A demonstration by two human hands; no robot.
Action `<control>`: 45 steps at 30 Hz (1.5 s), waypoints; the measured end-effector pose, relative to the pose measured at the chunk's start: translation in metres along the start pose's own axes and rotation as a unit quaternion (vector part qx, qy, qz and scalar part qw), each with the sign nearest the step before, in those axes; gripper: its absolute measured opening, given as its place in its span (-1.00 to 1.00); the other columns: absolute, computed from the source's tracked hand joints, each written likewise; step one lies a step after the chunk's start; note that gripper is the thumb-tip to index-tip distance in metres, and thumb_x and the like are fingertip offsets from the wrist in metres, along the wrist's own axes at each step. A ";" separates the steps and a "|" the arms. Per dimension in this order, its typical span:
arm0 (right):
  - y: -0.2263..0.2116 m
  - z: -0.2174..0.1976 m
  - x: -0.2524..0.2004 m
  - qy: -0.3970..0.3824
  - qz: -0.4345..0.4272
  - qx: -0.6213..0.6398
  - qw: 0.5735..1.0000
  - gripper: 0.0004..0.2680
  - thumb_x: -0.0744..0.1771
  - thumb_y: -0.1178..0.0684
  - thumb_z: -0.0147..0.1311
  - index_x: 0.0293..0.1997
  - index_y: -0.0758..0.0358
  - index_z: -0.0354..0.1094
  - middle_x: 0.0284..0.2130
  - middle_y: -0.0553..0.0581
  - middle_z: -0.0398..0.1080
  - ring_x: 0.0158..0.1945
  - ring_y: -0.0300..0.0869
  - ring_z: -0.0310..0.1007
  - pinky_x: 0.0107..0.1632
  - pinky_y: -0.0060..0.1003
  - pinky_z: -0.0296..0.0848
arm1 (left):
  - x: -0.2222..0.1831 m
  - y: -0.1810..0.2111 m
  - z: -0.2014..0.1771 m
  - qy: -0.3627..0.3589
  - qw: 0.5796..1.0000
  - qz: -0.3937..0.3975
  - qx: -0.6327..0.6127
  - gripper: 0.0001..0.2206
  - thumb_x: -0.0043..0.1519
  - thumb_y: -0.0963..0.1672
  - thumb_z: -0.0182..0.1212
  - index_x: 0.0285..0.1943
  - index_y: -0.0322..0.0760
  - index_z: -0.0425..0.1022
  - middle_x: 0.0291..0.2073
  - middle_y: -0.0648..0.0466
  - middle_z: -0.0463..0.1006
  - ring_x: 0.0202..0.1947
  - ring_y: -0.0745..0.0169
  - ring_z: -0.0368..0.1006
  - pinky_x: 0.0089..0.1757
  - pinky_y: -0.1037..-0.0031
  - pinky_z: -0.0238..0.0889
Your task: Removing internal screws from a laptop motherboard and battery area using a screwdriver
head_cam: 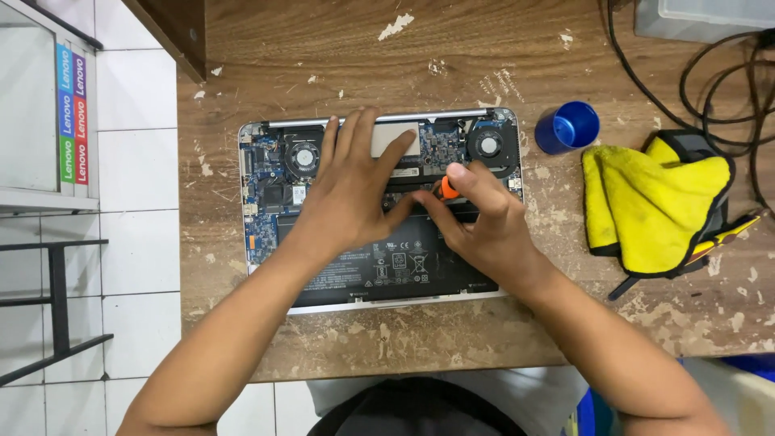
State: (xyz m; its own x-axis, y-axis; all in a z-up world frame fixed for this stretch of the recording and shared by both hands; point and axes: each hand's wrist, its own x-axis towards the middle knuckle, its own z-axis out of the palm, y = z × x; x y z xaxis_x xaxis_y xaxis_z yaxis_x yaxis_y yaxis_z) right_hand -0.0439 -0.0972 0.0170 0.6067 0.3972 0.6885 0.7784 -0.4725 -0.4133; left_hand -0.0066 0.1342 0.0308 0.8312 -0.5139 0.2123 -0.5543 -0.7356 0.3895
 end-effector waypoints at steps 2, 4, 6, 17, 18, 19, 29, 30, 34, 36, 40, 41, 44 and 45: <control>0.001 0.000 -0.002 0.000 -0.005 -0.007 1.000 -0.37 0.43 0.36 0.47 0.50 0.09 -0.10 -0.21 0.22 0.33 -0.29 -0.04 0.35 -0.24 -0.15 0.35 | 0.001 0.002 -0.002 -0.010 1.000 -0.006 0.004 -0.30 0.28 0.11 0.35 0.57 -0.19 0.30 0.46 -0.56 0.13 0.54 -0.62 -0.01 0.44 -0.36 -0.29; 0.003 0.001 -0.005 -0.009 -0.008 -0.007 1.000 -0.37 0.42 0.32 0.48 0.50 0.14 -0.10 -0.16 0.25 0.37 -0.24 0.00 0.44 -0.18 -0.11 0.46 | 0.001 0.004 -0.005 -0.043 0.999 -0.019 -0.004 -0.26 0.21 0.09 0.42 0.57 -0.15 0.30 0.48 -0.52 0.08 0.55 -0.62 -0.07 0.43 -0.36 -0.33; 0.000 -0.002 -0.007 -0.017 -0.010 -0.007 1.000 -0.38 0.42 0.28 0.49 0.49 0.14 -0.08 -0.21 0.22 0.37 -0.27 -0.02 0.42 -0.24 -0.14 0.43 | -0.002 0.008 -0.004 -0.070 0.997 -0.030 0.003 -0.24 0.21 0.10 0.39 0.60 -0.10 0.25 0.50 -0.56 0.04 0.56 -0.65 -0.12 0.44 -0.33 -0.37; -0.007 -0.005 -0.008 -0.026 -0.020 0.046 0.998 -0.49 0.32 0.21 0.46 0.36 0.11 0.17 -0.36 0.22 0.49 -0.50 0.06 0.56 -0.49 -0.07 0.55 | -0.023 0.015 0.007 -0.029 0.999 -0.020 -0.009 -0.21 0.07 0.05 0.49 0.54 -0.20 0.39 0.37 -0.48 0.19 0.50 -0.64 0.02 0.38 -0.50 -0.29; -0.006 -0.004 -0.008 -0.034 -0.030 0.054 0.997 -0.50 0.33 0.23 0.43 0.36 0.08 0.15 -0.36 0.19 0.48 -0.51 0.04 0.55 -0.49 -0.09 0.55 | -0.023 0.015 0.009 -0.016 1.000 -0.015 -0.013 -0.28 0.13 0.01 0.45 0.53 -0.21 0.39 0.37 -0.45 0.21 0.50 -0.62 0.04 0.37 -0.52 -0.29; -0.006 -0.004 -0.008 -0.043 -0.039 0.062 0.996 -0.50 0.34 0.24 0.41 0.36 0.04 0.14 -0.37 0.17 0.46 -0.51 0.02 0.53 -0.49 -0.10 0.55 | -0.023 0.014 0.012 -0.003 1.000 -0.010 -0.018 -0.34 0.19 -0.03 0.41 0.52 -0.22 0.39 0.36 -0.42 0.23 0.50 -0.60 0.06 0.37 -0.53 -0.29; -0.011 -0.019 0.017 -0.141 -0.039 0.196 0.970 -0.68 0.39 0.30 0.25 0.25 0.08 0.31 -0.29 0.20 0.53 -0.35 0.14 0.62 -0.41 0.00 0.56 | -0.009 0.042 0.006 0.287 0.909 0.137 -0.269 -0.56 0.57 0.02 -0.25 0.27 -0.25 0.55 0.19 -0.04 0.63 0.27 -0.14 0.56 0.43 -0.12 0.01; -0.017 -0.024 0.025 -0.159 -0.002 0.220 0.962 -0.75 0.38 0.31 0.25 0.15 0.18 0.38 -0.31 0.28 0.56 -0.34 0.23 0.63 -0.38 0.03 0.54 | -0.007 0.049 0.004 0.330 0.887 0.159 -0.282 -0.61 0.54 0.01 -0.18 0.14 -0.24 0.57 0.07 0.00 0.67 0.13 -0.08 0.61 0.37 -0.08 0.12; 0.021 -0.014 0.000 -0.118 0.044 0.227 0.966 -0.68 0.35 0.26 0.36 0.14 0.28 0.23 -0.36 0.19 0.61 -0.42 0.11 0.59 -0.36 -0.09 0.51 | 0.015 0.067 0.012 0.427 0.832 0.229 -0.271 -0.82 0.40 -0.11 0.11 -0.14 -0.21 0.64 -0.13 0.10 0.73 -0.08 0.02 0.69 0.24 0.04 0.35; 0.016 -0.014 -0.001 -0.123 0.058 0.353 0.926 -0.62 0.39 0.29 0.25 0.27 0.28 0.07 -0.26 0.23 0.59 -0.25 0.03 0.61 -0.20 -0.07 0.57 | 0.018 0.065 0.019 0.431 0.829 0.233 -0.269 -0.80 0.40 -0.07 0.14 -0.18 -0.19 0.64 -0.08 0.07 0.74 -0.08 0.01 0.69 0.20 0.03 0.37; 0.021 -0.012 0.010 -0.147 0.141 0.530 0.823 -0.74 0.38 0.39 0.19 0.07 0.39 0.14 -0.27 0.22 0.52 -0.17 -0.07 0.65 -0.09 -0.15 0.61 | 0.015 0.048 0.032 0.443 0.823 0.265 -0.236 -0.81 0.38 -0.04 0.39 -0.07 -0.22 0.75 -0.19 0.06 0.78 -0.12 -0.03 0.70 0.14 0.07 0.39; 0.031 -0.007 0.001 -0.148 0.140 0.534 0.821 -0.74 0.38 0.39 0.19 0.07 0.39 0.14 -0.27 0.22 0.52 -0.17 -0.07 0.65 -0.09 -0.15 0.61 | 0.012 0.048 0.030 0.443 0.825 0.262 -0.233 -0.81 0.38 -0.04 0.39 -0.07 -0.22 0.75 -0.19 0.06 0.78 -0.12 -0.03 0.70 0.14 0.07 0.39; 0.051 -0.005 -0.003 -0.175 0.167 0.547 0.802 -0.75 0.35 0.44 0.21 0.06 0.39 0.24 -0.27 0.17 0.51 -0.14 -0.13 0.62 -0.07 -0.16 0.59 | 0.013 0.050 0.025 0.452 0.826 0.255 -0.223 -0.87 0.33 -0.08 0.49 -0.04 -0.16 0.79 -0.17 0.11 0.80 -0.09 0.04 0.70 0.14 0.13 0.40; 0.046 -0.009 0.003 -0.189 0.176 0.555 0.791 -0.73 0.35 0.45 0.19 0.11 0.38 0.27 -0.24 0.14 0.51 -0.10 -0.16 0.62 -0.03 -0.18 0.58 | 0.012 0.054 0.027 0.450 0.824 0.243 -0.246 -0.88 0.33 -0.09 0.50 -0.04 -0.16 0.78 -0.20 0.12 0.80 -0.11 0.07 0.71 0.14 0.15 0.41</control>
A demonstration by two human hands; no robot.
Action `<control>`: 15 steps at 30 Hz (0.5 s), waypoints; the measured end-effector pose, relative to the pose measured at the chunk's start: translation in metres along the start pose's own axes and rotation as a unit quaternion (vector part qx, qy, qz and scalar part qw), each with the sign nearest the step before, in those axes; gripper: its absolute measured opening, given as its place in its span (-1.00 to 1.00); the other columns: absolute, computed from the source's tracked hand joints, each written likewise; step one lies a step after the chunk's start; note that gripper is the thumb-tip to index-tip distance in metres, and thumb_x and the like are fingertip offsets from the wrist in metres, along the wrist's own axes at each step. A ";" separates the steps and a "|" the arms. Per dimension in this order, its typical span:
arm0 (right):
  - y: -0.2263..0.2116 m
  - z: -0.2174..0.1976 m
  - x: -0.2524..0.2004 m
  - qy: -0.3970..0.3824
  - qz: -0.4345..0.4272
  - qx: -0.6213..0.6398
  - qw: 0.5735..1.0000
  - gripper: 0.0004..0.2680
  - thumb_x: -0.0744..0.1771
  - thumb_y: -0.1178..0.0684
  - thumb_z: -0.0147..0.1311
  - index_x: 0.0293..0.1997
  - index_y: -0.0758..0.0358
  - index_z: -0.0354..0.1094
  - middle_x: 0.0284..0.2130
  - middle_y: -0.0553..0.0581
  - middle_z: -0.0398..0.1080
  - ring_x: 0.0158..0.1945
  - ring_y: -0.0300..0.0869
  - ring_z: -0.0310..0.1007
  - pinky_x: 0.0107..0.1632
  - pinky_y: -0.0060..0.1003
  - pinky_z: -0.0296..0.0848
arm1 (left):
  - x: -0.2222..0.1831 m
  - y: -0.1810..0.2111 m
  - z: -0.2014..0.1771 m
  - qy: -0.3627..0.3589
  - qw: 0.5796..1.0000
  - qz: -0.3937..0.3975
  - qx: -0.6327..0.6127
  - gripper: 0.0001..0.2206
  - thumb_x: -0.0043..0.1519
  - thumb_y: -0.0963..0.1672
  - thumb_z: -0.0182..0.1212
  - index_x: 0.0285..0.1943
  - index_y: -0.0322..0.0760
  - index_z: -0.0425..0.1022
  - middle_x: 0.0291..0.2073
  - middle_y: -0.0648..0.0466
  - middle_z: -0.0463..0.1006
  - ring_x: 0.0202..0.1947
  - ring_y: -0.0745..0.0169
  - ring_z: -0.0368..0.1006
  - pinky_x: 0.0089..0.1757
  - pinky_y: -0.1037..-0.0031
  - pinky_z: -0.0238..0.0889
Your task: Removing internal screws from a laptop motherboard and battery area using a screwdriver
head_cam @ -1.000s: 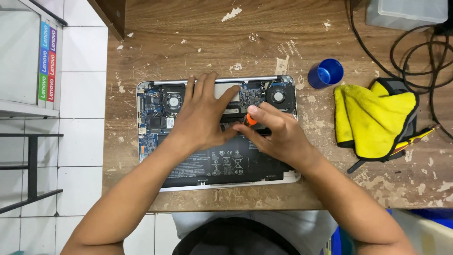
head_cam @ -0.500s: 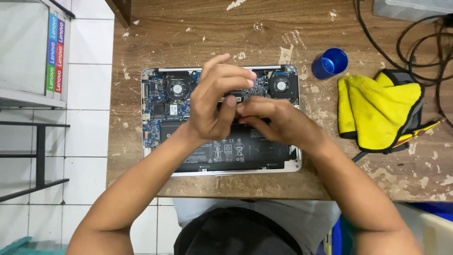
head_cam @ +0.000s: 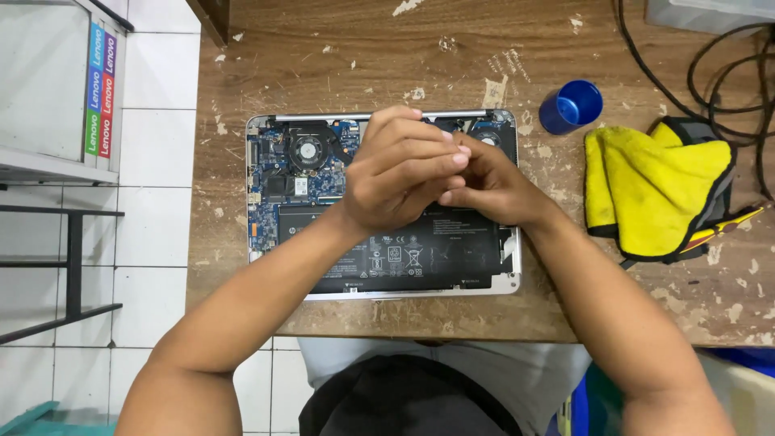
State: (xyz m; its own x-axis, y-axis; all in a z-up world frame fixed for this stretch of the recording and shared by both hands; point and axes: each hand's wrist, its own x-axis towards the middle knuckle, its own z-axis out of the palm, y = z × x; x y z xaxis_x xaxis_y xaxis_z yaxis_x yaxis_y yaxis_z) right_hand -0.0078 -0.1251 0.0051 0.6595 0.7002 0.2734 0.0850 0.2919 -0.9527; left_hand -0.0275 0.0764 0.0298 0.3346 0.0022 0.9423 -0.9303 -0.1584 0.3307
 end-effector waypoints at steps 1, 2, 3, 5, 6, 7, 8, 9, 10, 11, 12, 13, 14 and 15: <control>-0.007 0.002 0.003 -0.009 0.015 0.012 1.000 -0.71 0.35 0.45 0.17 0.16 0.37 0.29 -0.22 0.11 0.51 -0.07 -0.18 0.61 0.00 -0.19 0.58 | -0.002 0.003 0.003 0.008 1.000 -0.020 -0.015 -0.88 0.32 -0.09 0.50 -0.04 -0.16 0.78 -0.22 0.14 0.79 -0.14 0.10 0.71 0.13 0.17 0.42; -0.008 0.002 0.001 -0.008 0.017 0.011 1.000 -0.71 0.35 0.45 0.17 0.16 0.37 0.29 -0.22 0.11 0.51 -0.07 -0.18 0.61 0.00 -0.19 0.58 | -0.006 0.003 0.005 0.009 1.000 -0.021 -0.016 -0.88 0.32 -0.09 0.50 -0.04 -0.16 0.78 -0.22 0.14 0.79 -0.14 0.10 0.71 0.13 0.17 0.42; -0.008 0.002 -0.001 -0.020 0.027 0.047 0.998 -0.76 0.38 0.38 0.13 0.18 0.37 0.31 -0.17 0.11 0.50 -0.04 -0.21 0.57 0.05 -0.18 0.58 | -0.010 0.003 0.007 0.013 0.999 -0.023 -0.031 -0.87 0.30 -0.10 0.52 -0.04 -0.17 0.78 -0.23 0.12 0.79 -0.13 0.09 0.71 0.13 0.15 0.41; -0.006 0.007 -0.002 -0.033 0.037 0.086 0.995 -0.79 0.41 0.30 0.10 0.19 0.38 0.33 -0.11 0.11 0.50 0.00 -0.23 0.53 0.09 -0.17 0.57 | -0.015 0.003 0.006 0.016 0.999 -0.026 -0.044 -0.86 0.29 -0.11 0.54 -0.04 -0.18 0.78 -0.24 0.11 0.78 -0.13 0.09 0.71 0.14 0.14 0.41; -0.004 0.011 -0.003 -0.022 0.033 0.106 0.994 -0.80 0.42 0.28 0.06 0.19 0.44 0.35 -0.07 0.16 0.50 0.04 -0.20 0.53 0.12 -0.14 0.56 | -0.015 0.001 0.005 0.001 0.998 -0.029 -0.048 -0.83 0.33 -0.08 0.49 0.01 -0.18 0.75 -0.23 0.08 0.77 -0.11 0.06 0.70 0.15 0.10 0.40; -0.003 0.014 -0.003 -0.012 0.030 0.125 0.992 -0.80 0.43 0.26 0.01 0.20 0.50 0.37 -0.03 0.22 0.50 0.08 -0.16 0.52 0.14 -0.11 0.55 | -0.016 0.000 0.004 -0.015 0.998 -0.032 -0.051 -0.80 0.37 -0.05 0.44 0.07 -0.17 0.72 -0.22 0.06 0.76 -0.09 0.03 0.69 0.16 0.06 0.39; 0.006 0.004 -0.009 -0.012 0.029 0.124 0.992 -0.80 0.43 0.26 0.01 0.20 0.50 0.37 -0.03 0.22 0.50 0.08 -0.16 0.52 0.14 -0.11 0.55 | -0.014 0.001 0.002 -0.015 0.998 -0.030 -0.052 -0.80 0.37 -0.05 0.44 0.07 -0.17 0.72 -0.22 0.06 0.76 -0.09 0.03 0.69 0.16 0.06 0.39; 0.015 -0.006 -0.015 -0.016 0.025 0.054 0.998 -0.80 0.41 0.26 0.09 0.16 0.49 0.42 -0.05 0.21 0.51 0.08 -0.15 0.50 0.10 -0.11 0.55 | -0.012 0.002 0.001 -0.035 0.998 -0.024 -0.048 -0.81 0.41 -0.05 0.36 0.10 -0.17 0.70 -0.18 0.04 0.76 -0.04 0.00 0.69 0.19 0.02 0.36; 0.025 -0.016 -0.023 -0.019 0.024 -0.014 0.999 -0.80 0.38 0.26 0.16 0.12 0.47 0.46 -0.07 0.20 0.53 0.08 -0.15 0.48 0.06 -0.10 0.55 | -0.011 0.004 0.000 -0.054 0.997 -0.019 -0.045 -0.80 0.46 -0.05 0.28 0.13 -0.17 0.67 -0.14 0.02 0.77 0.00 -0.03 0.69 0.22 -0.02 0.33; 0.023 -0.012 -0.020 -0.019 0.024 -0.016 0.999 -0.80 0.38 0.26 0.16 0.12 0.47 0.46 -0.07 0.20 0.53 0.08 -0.15 0.48 0.06 -0.10 0.55 | -0.011 0.006 0.000 -0.053 0.997 -0.019 -0.046 -0.80 0.46 -0.05 0.28 0.13 -0.17 0.67 -0.14 0.02 0.77 0.00 -0.03 0.69 0.22 -0.02 0.33; 0.021 -0.010 -0.017 -0.003 0.008 -0.051 0.999 -0.78 0.36 0.26 0.24 0.12 0.47 0.47 -0.10 0.22 0.55 0.05 -0.16 0.50 0.04 -0.09 0.56 | -0.010 0.006 0.000 -0.056 0.997 -0.022 -0.052 -0.81 0.47 -0.07 0.24 0.13 -0.17 0.68 -0.13 0.03 0.77 0.03 -0.04 0.69 0.24 -0.03 0.30; 0.019 -0.007 -0.014 0.014 -0.009 -0.087 0.996 -0.75 0.33 0.27 0.32 0.12 0.46 0.47 -0.13 0.23 0.56 0.01 -0.16 0.52 0.01 -0.09 0.57 | -0.009 0.007 0.000 -0.059 0.996 -0.025 -0.057 -0.82 0.48 -0.08 0.21 0.13 -0.16 0.68 -0.13 0.04 0.77 0.05 -0.04 0.69 0.26 -0.04 0.28; 0.022 -0.010 -0.015 0.012 -0.008 -0.087 0.996 -0.75 0.33 0.27 0.32 0.12 0.46 0.47 -0.13 0.23 0.56 0.01 -0.16 0.52 0.01 -0.09 0.57 | -0.008 0.007 -0.001 -0.057 0.996 -0.025 -0.056 -0.82 0.48 -0.08 0.21 0.13 -0.16 0.68 -0.13 0.04 0.77 0.05 -0.04 0.69 0.26 -0.04 0.28; 0.026 -0.014 -0.015 0.004 -0.007 -0.090 0.996 -0.76 0.34 0.25 0.33 0.12 0.45 0.49 -0.11 0.23 0.59 0.05 -0.15 0.53 0.04 -0.10 0.56 | -0.008 0.007 -0.001 -0.059 0.996 -0.026 -0.055 -0.78 0.49 -0.05 0.18 0.13 -0.17 0.68 -0.12 0.04 0.77 0.05 -0.04 0.68 0.26 -0.05 0.27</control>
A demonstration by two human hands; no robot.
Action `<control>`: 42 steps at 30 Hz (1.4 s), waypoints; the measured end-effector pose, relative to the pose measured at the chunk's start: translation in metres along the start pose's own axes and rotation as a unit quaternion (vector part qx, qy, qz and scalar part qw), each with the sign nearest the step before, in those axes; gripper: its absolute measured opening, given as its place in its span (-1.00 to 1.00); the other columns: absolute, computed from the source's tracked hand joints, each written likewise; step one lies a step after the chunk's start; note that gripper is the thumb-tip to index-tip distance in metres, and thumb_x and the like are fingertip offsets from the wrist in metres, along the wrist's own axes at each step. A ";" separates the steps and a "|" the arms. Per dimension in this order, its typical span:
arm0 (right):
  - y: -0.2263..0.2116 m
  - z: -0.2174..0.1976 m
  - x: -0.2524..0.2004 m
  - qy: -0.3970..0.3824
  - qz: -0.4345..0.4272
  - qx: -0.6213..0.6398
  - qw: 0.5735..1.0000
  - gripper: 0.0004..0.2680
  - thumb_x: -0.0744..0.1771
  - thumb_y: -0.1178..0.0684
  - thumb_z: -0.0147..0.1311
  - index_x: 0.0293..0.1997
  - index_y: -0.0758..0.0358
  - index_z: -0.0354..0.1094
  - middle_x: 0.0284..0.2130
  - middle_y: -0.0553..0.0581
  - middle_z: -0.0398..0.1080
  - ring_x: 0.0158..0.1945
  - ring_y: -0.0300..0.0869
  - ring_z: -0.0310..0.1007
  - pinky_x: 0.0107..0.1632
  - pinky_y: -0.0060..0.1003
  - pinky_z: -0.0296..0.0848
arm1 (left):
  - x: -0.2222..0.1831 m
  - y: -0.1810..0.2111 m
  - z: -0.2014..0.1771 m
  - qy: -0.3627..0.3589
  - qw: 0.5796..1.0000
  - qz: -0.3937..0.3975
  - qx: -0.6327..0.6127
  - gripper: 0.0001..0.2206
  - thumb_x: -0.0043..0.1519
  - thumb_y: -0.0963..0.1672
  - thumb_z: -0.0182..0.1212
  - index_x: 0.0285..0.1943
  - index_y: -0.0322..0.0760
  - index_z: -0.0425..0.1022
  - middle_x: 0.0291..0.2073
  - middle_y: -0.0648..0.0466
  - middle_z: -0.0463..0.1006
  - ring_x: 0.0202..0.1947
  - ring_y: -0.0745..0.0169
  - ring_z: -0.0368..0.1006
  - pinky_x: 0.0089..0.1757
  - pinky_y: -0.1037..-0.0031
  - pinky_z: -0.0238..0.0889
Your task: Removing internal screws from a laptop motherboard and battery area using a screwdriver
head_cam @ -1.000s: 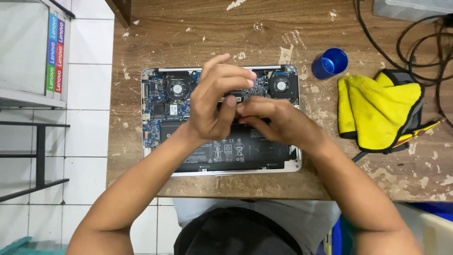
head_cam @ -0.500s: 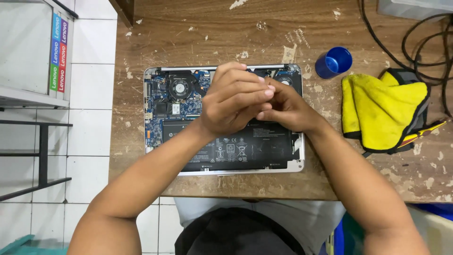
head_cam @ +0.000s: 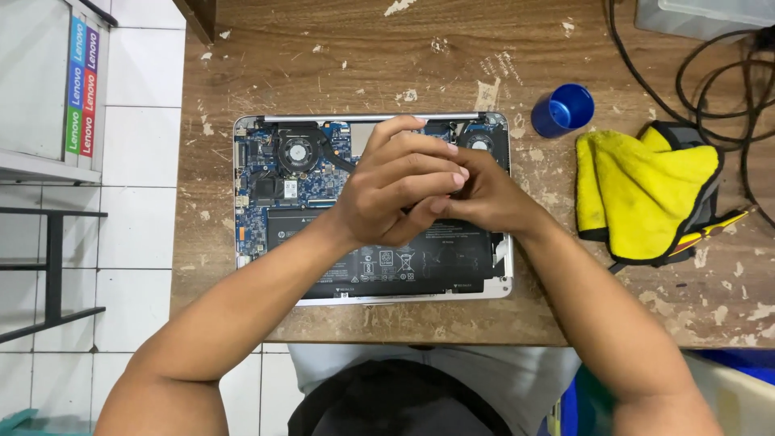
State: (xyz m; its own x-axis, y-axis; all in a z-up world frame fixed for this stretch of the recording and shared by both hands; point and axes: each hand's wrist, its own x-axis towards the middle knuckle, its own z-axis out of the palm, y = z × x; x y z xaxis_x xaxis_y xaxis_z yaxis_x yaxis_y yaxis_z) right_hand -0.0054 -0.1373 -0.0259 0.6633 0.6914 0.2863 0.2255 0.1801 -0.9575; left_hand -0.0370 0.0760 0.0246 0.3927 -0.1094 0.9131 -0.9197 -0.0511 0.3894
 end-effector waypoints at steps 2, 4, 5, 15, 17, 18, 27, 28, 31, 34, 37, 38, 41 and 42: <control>-0.006 0.002 0.002 -0.008 0.002 0.000 1.000 -0.76 0.35 0.24 0.33 0.13 0.44 0.50 -0.10 0.23 0.61 0.08 -0.14 0.54 0.07 -0.12 0.56 | -0.002 0.000 -0.001 -0.001 1.000 -0.004 0.002 -0.74 0.50 -0.01 0.15 0.13 -0.17 0.69 -0.12 0.04 0.77 0.06 -0.04 0.68 0.27 -0.06 0.27; -0.028 0.008 0.010 -0.037 0.029 0.017 0.999 -0.84 0.41 0.25 0.19 0.12 0.43 0.53 -0.06 0.20 0.62 0.10 -0.16 0.48 0.09 -0.12 0.54 | -0.003 -0.001 -0.003 -0.012 1.000 -0.007 -0.015 -0.69 0.50 0.01 0.11 0.16 -0.23 0.63 -0.09 -0.03 0.76 0.08 -0.09 0.68 0.29 -0.09 0.23; -0.019 0.004 0.005 -0.038 0.029 0.016 0.999 -0.84 0.41 0.25 0.19 0.12 0.43 0.53 -0.06 0.20 0.62 0.10 -0.16 0.48 0.09 -0.12 0.54 | -0.002 -0.001 -0.004 -0.012 1.000 -0.006 -0.015 -0.69 0.50 0.01 0.11 0.16 -0.23 0.63 -0.09 -0.03 0.76 0.08 -0.09 0.68 0.29 -0.09 0.23; -0.033 0.018 0.015 -0.007 -0.032 -0.060 0.998 -0.86 0.36 0.29 0.28 0.01 0.42 0.48 -0.22 0.18 0.55 0.00 -0.17 0.51 0.02 -0.14 0.55 | -0.004 0.002 0.002 0.003 1.000 -0.003 0.007 -0.85 0.44 -0.13 0.25 0.07 -0.19 0.70 -0.19 0.06 0.77 -0.01 0.03 0.69 0.26 -0.04 0.26; -0.043 0.023 0.024 -0.001 -0.052 -0.077 0.996 -0.86 0.36 0.32 0.28 -0.02 0.44 0.45 -0.23 0.18 0.53 -0.04 -0.18 0.50 -0.01 -0.15 0.56 | -0.006 -0.002 0.003 0.010 0.999 0.006 0.031 -0.89 0.40 -0.13 0.33 0.03 -0.17 0.71 -0.23 0.11 0.75 -0.07 0.08 0.68 0.23 -0.01 0.30; -0.044 0.024 0.025 0.001 -0.049 -0.073 0.996 -0.89 0.38 0.32 0.23 -0.03 0.42 0.43 -0.25 0.19 0.52 -0.05 -0.18 0.47 -0.02 -0.14 0.54 | -0.009 -0.005 0.003 0.015 0.999 0.000 0.042 -0.89 0.39 -0.11 0.37 0.02 -0.16 0.70 -0.26 0.13 0.71 -0.11 0.10 0.66 0.20 0.01 0.34; -0.034 0.010 0.016 -0.090 0.054 0.055 0.993 -0.78 0.48 0.18 -0.02 0.26 0.39 0.48 0.09 0.14 0.56 0.19 -0.19 0.44 0.27 -0.12 0.45 | 0.000 0.000 0.000 -0.014 1.000 -0.020 0.016 -0.81 0.49 -0.05 0.13 0.13 -0.22 0.46 -0.12 0.03 0.62 0.01 -0.04 0.61 0.24 -0.09 0.32; -0.035 0.010 0.017 -0.100 0.049 0.060 0.992 -0.78 0.50 0.21 -0.08 0.24 0.37 0.51 0.09 0.11 0.56 0.18 -0.22 0.42 0.27 -0.17 0.43 | 0.002 0.002 -0.001 -0.014 1.000 -0.020 -0.001 -0.84 0.53 -0.11 0.02 0.13 -0.25 0.46 -0.13 0.04 0.68 0.02 -0.05 0.66 0.29 -0.13 0.27; -0.033 0.009 0.011 -0.074 0.031 0.020 0.997 -0.80 0.39 0.28 0.20 0.15 0.42 0.52 -0.02 0.19 0.57 0.11 -0.16 0.43 0.14 -0.12 0.48 | -0.003 -0.005 0.000 -0.016 0.999 -0.007 0.033 -0.87 0.42 -0.14 0.31 0.09 -0.22 0.58 -0.20 0.10 0.73 -0.04 0.01 0.70 0.27 -0.11 0.28; -0.027 0.013 0.014 -0.025 0.001 -0.018 1.000 -0.76 0.33 0.31 0.29 0.13 0.50 0.50 -0.11 0.34 0.58 -0.02 0.03 0.56 0.12 0.01 0.52 | -0.016 -0.011 0.006 0.008 0.998 0.008 0.058 -0.77 0.29 -0.10 0.55 0.01 -0.15 0.58 -0.32 0.18 0.61 -0.13 0.11 0.65 0.20 -0.08 0.37; -0.016 0.001 0.007 -0.069 0.042 0.017 0.997 -0.73 0.40 0.10 0.25 0.19 0.45 0.47 -0.06 0.23 0.59 0.04 -0.16 0.49 0.18 -0.07 0.51 | -0.011 -0.008 0.006 0.012 0.998 0.011 0.066 -0.73 0.30 -0.03 0.54 0.01 -0.14 0.55 -0.25 0.14 0.58 -0.10 0.09 0.60 0.19 -0.06 0.40; -0.024 0.003 0.011 -0.070 0.042 0.018 0.996 -0.73 0.40 0.10 0.25 0.19 0.45 0.47 -0.06 0.23 0.59 0.04 -0.16 0.49 0.18 -0.07 0.51 | -0.010 -0.006 0.005 0.012 0.998 0.010 0.067 -0.73 0.30 -0.03 0.54 0.01 -0.14 0.55 -0.25 0.14 0.58 -0.10 0.09 0.60 0.19 -0.06 0.40; -0.041 0.008 0.017 -0.094 0.064 0.020 0.993 -0.79 0.49 0.14 0.02 0.20 0.41 0.52 -0.04 0.10 0.57 0.08 -0.21 0.46 0.19 -0.14 0.50 | -0.006 -0.002 0.002 -0.015 1.000 -0.025 0.006 -0.81 0.49 -0.03 0.16 0.09 -0.19 0.45 -0.10 0.05 0.66 0.03 0.00 0.64 0.30 -0.12 0.25; -0.042 0.009 0.015 -0.092 0.067 0.041 0.993 -0.78 0.47 0.13 0.05 0.20 0.42 0.52 -0.02 0.12 0.57 0.09 -0.21 0.47 0.19 -0.14 0.50 | -0.005 -0.002 0.001 -0.020 1.000 -0.023 0.003 -0.83 0.50 -0.08 0.10 0.10 -0.22 0.49 -0.11 0.05 0.68 0.03 -0.01 0.65 0.31 -0.13 0.23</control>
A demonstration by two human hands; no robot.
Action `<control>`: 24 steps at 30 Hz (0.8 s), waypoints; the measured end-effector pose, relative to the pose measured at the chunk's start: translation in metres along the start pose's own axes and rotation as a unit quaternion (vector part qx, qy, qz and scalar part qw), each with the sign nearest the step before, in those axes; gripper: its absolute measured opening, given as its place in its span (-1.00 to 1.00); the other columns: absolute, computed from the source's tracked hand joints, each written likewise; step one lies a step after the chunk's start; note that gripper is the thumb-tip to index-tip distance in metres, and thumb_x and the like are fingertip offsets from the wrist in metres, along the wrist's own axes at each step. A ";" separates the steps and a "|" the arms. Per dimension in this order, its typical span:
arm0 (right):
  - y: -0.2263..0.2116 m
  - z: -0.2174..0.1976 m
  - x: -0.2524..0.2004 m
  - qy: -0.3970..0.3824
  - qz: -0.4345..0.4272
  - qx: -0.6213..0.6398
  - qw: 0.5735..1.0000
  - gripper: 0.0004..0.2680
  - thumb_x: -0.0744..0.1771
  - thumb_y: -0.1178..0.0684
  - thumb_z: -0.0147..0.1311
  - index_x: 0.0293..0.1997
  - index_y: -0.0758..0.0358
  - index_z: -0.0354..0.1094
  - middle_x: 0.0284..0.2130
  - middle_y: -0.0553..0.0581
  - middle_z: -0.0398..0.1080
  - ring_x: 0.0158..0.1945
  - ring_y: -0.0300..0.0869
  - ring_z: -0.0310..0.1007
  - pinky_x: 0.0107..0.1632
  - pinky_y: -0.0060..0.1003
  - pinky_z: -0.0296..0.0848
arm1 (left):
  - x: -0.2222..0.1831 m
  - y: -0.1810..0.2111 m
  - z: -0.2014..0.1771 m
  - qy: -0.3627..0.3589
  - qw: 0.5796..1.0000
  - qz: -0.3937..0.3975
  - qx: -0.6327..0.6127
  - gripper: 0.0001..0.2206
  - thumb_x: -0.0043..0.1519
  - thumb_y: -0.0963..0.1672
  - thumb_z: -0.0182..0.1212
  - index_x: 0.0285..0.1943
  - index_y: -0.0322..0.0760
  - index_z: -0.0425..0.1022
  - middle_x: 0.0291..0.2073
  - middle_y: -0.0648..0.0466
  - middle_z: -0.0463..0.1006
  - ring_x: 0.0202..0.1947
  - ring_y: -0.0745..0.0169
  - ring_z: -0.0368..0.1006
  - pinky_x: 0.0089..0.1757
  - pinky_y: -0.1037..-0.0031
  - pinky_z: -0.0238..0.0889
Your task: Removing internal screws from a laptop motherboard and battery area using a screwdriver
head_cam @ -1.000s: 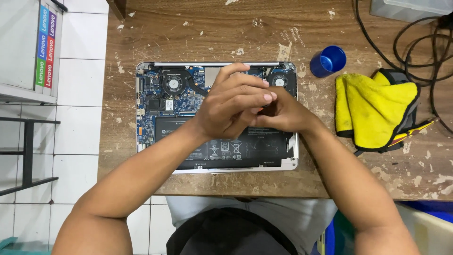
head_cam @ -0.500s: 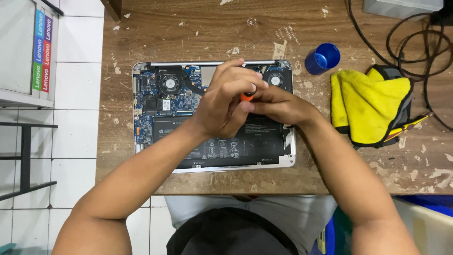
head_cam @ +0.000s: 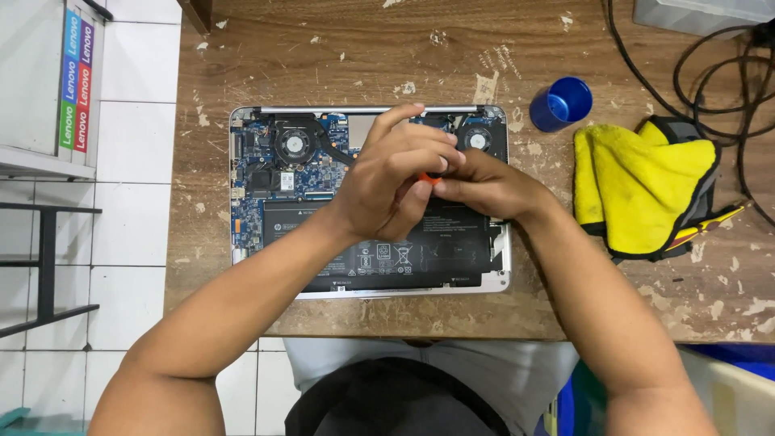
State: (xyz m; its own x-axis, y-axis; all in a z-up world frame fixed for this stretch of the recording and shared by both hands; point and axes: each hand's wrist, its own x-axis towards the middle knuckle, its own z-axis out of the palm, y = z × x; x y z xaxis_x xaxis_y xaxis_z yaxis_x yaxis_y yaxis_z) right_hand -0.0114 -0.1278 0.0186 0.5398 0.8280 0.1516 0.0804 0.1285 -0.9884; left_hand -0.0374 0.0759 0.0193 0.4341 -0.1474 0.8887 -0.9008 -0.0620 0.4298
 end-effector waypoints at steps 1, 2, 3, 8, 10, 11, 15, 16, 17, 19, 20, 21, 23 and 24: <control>0.000 0.002 -0.002 0.000 0.001 0.021 1.000 -0.77 0.45 0.12 0.09 0.21 0.44 0.52 0.00 0.14 0.58 0.10 -0.21 0.48 0.19 -0.14 0.50 | 0.000 0.001 -0.001 -0.005 1.000 0.001 -0.003 -0.83 0.51 -0.12 0.04 0.11 -0.25 0.53 -0.12 0.04 0.71 0.02 -0.03 0.67 0.32 -0.14 0.21; 0.001 0.001 -0.002 0.001 0.002 0.022 1.000 -0.77 0.45 0.12 0.09 0.21 0.44 0.52 0.00 0.14 0.58 0.10 -0.21 0.48 0.19 -0.14 0.50 | 0.000 -0.001 0.001 -0.006 1.000 0.001 -0.004 -0.83 0.51 -0.12 0.04 0.11 -0.25 0.53 -0.12 0.04 0.71 0.02 -0.03 0.67 0.32 -0.14 0.21; 0.004 0.001 -0.001 0.009 -0.014 0.000 1.000 -0.80 0.41 0.15 0.19 0.13 0.44 0.52 -0.06 0.18 0.57 0.08 -0.21 0.46 0.14 -0.15 0.50 | -0.002 -0.001 0.003 0.001 1.000 -0.003 0.015 -0.85 0.48 -0.12 0.14 0.10 -0.21 0.58 -0.17 0.08 0.70 -0.03 0.04 0.66 0.30 -0.09 0.24; 0.020 -0.009 -0.001 0.056 -0.037 -0.061 0.996 -0.84 0.37 0.22 0.29 0.01 0.43 0.44 -0.17 0.22 0.54 0.00 -0.19 0.46 0.08 -0.12 0.52 | -0.011 -0.012 0.006 0.034 0.997 0.007 0.066 -0.86 0.36 -0.09 0.43 0.05 -0.10 0.68 -0.34 0.22 0.51 -0.22 0.19 0.57 0.19 0.00 0.39; 0.024 -0.012 -0.004 0.040 -0.031 -0.060 0.997 -0.81 0.42 0.15 0.18 0.11 0.49 0.51 -0.08 0.28 0.58 -0.02 -0.13 0.49 0.11 -0.04 0.52 | -0.013 -0.017 0.006 0.041 0.997 0.010 0.064 -0.77 0.30 -0.06 0.53 0.09 -0.11 0.69 -0.23 0.13 0.53 -0.13 0.09 0.53 0.19 -0.04 0.39; 0.015 -0.006 -0.003 0.040 -0.030 -0.061 0.997 -0.81 0.42 0.15 0.18 0.11 0.49 0.51 -0.08 0.28 0.58 -0.02 -0.13 0.49 0.11 -0.04 0.52 | -0.011 -0.013 0.005 0.041 0.997 0.010 0.063 -0.77 0.30 -0.06 0.53 0.09 -0.11 0.69 -0.23 0.13 0.53 -0.13 0.09 0.53 0.19 -0.04 0.39; -0.002 0.002 0.003 0.007 -0.006 0.002 1.000 -0.75 0.50 0.13 -0.07 0.27 0.42 0.48 0.12 0.22 0.55 0.23 -0.14 0.44 0.27 -0.07 0.45 | 0.002 -0.001 0.000 0.023 1.000 -0.001 0.016 -0.74 0.46 -0.03 0.24 0.20 -0.21 0.59 0.06 -0.03 0.68 0.09 -0.08 0.62 0.29 -0.05 0.27; -0.001 -0.001 0.003 -0.006 -0.011 0.003 1.000 -0.74 0.50 0.16 -0.10 0.29 0.45 0.45 0.18 0.27 0.54 0.29 -0.07 0.44 0.31 -0.03 0.43 | 0.004 0.002 -0.001 0.022 1.000 -0.003 -0.009 -0.73 0.51 -0.04 0.11 0.20 -0.25 0.60 0.07 -0.04 0.71 0.12 -0.08 0.65 0.33 -0.05 0.21; 0.011 -0.006 -0.002 -0.006 -0.011 0.002 1.000 -0.74 0.50 0.16 -0.10 0.29 0.45 0.45 0.18 0.27 0.54 0.29 -0.07 0.44 0.31 -0.03 0.43 | 0.002 0.002 -0.001 0.022 1.000 -0.003 -0.008 -0.73 0.51 -0.04 0.11 0.20 -0.25 0.60 0.07 -0.04 0.71 0.12 -0.08 0.65 0.33 -0.05 0.21; 0.033 -0.016 -0.013 0.020 -0.018 -0.024 0.999 -0.74 0.39 0.13 0.24 0.20 0.43 0.49 -0.03 0.22 0.58 0.13 -0.09 0.51 0.10 -0.09 0.52 | -0.003 0.001 0.000 0.003 1.000 0.005 0.005 -0.78 0.48 -0.14 0.17 0.21 -0.26 0.66 -0.07 -0.02 0.77 0.03 -0.04 0.70 0.33 -0.08 0.19; 0.028 -0.014 -0.010 0.020 -0.018 -0.024 0.999 -0.74 0.39 0.13 0.24 0.20 0.43 0.49 -0.03 0.22 0.58 0.13 -0.09 0.51 0.10 -0.09 0.52 | -0.002 0.001 0.002 0.003 1.000 0.005 0.005 -0.78 0.48 -0.14 0.17 0.21 -0.26 0.66 -0.07 -0.02 0.77 0.03 -0.04 0.70 0.33 -0.08 0.19; 0.022 -0.011 -0.006 0.031 -0.032 -0.049 0.998 -0.76 0.39 0.18 0.26 0.17 0.44 0.48 -0.07 0.24 0.59 0.11 -0.10 0.51 0.08 -0.11 0.54 | -0.002 0.002 0.003 0.018 1.000 0.011 0.020 -0.82 0.43 -0.13 0.29 0.15 -0.20 0.69 -0.14 0.05 0.76 -0.04 0.03 0.69 0.30 -0.05 0.24; 0.016 -0.006 0.000 0.042 -0.046 -0.075 0.995 -0.78 0.38 0.23 0.28 0.14 0.44 0.47 -0.11 0.25 0.59 0.09 -0.10 0.51 0.06 -0.12 0.55 | -0.004 -0.001 0.004 0.032 0.999 0.017 0.035 -0.85 0.37 -0.12 0.42 0.08 -0.15 0.72 -0.21 0.11 0.74 -0.10 0.10 0.68 0.27 -0.03 0.30; 0.015 -0.004 0.002 0.045 -0.054 -0.061 0.996 -0.79 0.39 0.18 0.28 0.12 0.41 0.47 -0.10 0.24 0.59 0.09 -0.12 0.49 0.08 -0.12 0.55 | -0.007 -0.004 0.004 0.038 0.998 0.020 0.043 -0.84 0.34 -0.11 0.47 0.05 -0.14 0.70 -0.25 0.14 0.68 -0.14 0.11 0.66 0.23 -0.03 0.34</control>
